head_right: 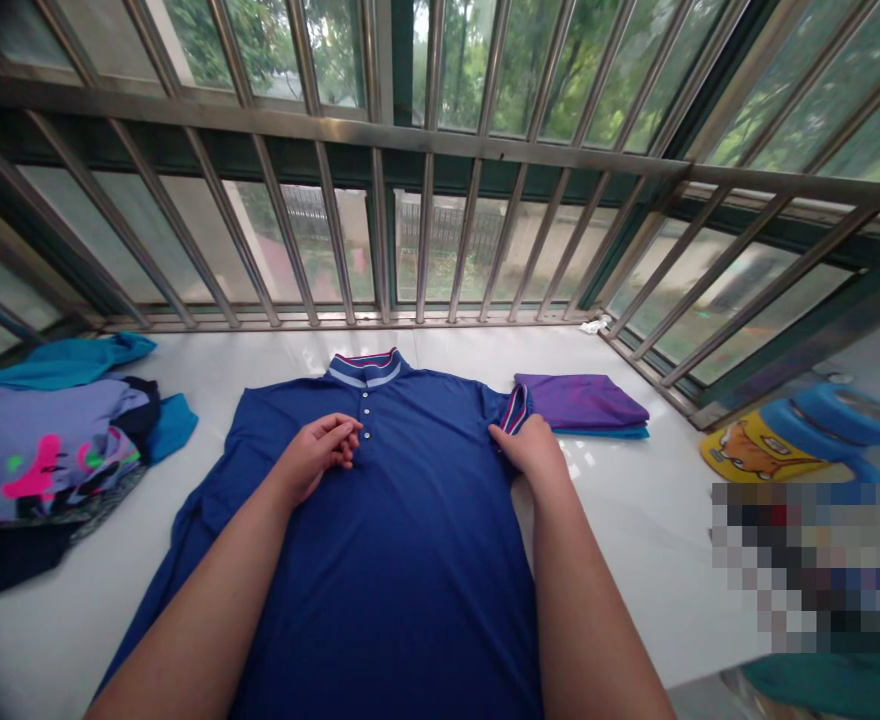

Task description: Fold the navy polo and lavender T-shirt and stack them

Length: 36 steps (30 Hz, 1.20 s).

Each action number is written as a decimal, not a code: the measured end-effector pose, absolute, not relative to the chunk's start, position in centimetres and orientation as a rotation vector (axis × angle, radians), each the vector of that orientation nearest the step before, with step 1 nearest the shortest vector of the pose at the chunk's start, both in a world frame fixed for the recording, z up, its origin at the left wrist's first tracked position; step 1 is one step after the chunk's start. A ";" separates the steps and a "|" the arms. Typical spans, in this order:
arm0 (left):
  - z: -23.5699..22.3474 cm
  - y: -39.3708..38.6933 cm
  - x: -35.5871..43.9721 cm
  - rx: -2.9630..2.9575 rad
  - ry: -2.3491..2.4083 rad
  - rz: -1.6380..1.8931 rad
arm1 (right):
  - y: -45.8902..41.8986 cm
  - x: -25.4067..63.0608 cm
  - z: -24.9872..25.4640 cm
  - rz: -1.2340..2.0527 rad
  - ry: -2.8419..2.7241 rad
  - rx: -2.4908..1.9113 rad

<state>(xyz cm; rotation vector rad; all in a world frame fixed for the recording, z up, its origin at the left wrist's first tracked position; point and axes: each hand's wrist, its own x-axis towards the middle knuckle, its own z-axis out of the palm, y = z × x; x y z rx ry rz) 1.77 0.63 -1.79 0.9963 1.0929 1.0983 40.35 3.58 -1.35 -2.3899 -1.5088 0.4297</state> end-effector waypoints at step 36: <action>-2.4 0.9 1.8 1.045 1.101 1.093 | -3.9 38.4 3.1 0.150 -2.514 -2.168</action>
